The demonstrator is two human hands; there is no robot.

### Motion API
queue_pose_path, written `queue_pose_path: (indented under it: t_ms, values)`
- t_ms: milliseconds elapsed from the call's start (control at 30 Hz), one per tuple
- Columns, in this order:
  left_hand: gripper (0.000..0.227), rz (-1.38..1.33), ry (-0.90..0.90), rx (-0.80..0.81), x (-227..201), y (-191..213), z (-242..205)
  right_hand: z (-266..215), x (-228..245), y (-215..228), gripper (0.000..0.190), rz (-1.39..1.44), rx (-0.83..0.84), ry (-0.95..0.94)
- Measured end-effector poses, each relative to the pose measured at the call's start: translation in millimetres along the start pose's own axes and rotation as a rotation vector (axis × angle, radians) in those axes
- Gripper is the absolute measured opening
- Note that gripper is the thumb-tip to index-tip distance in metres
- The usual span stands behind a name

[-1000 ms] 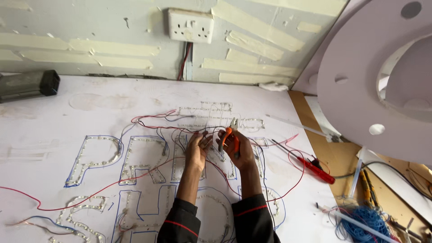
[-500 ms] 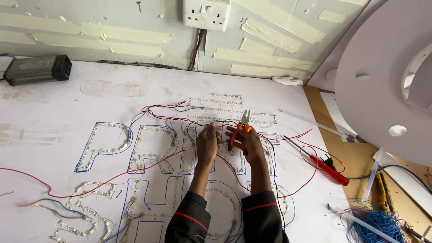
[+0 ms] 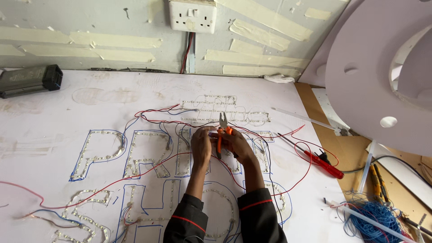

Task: The person assembles an LED sign by connecting red and black wires to LED strips shaped into letters. They use pliers to strip wire ends and twist connections by hand, working on a white board with a power supply nearby.

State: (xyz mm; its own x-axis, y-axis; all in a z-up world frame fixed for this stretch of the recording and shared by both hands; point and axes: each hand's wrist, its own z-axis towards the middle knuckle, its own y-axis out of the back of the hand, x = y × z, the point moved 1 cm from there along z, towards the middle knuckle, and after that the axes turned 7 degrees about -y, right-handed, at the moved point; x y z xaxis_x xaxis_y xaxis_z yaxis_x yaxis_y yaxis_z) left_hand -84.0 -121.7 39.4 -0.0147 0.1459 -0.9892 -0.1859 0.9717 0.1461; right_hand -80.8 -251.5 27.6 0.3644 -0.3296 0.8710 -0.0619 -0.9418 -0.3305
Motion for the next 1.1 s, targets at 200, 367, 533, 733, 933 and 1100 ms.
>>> queue_pose_path:
  t_ms: [200, 367, 533, 733, 933, 1100]
  values:
    - [0.045, -0.508, 0.049, -0.044, 28, 7, 27, 2, 10, 6, 0.027, 0.112, -0.007, 0.009]
    - [0.038, -0.135, 0.044, 0.104, 31, 9, 23, 7, 8, 33, 0.037, 0.184, -0.029, 0.028]
    - [0.029, -0.061, 0.151, 0.236, 48, 8, 29, -35, 45, 21, 0.028, -0.364, -0.161, -0.122]
    - [0.051, -0.749, 0.358, 0.119, 52, 1, 35, -34, 39, 10, 0.032, -0.794, -0.057, -0.286]
    - [0.033, -0.85, 0.254, 0.021, 46, 4, 30, -22, 30, 7, 0.03, -0.769, -0.095, -0.266]
    - [0.027, -0.772, 0.209, -0.01, 50, -4, 32, -36, 42, -13, 0.032, -0.743, -0.063, -0.255]
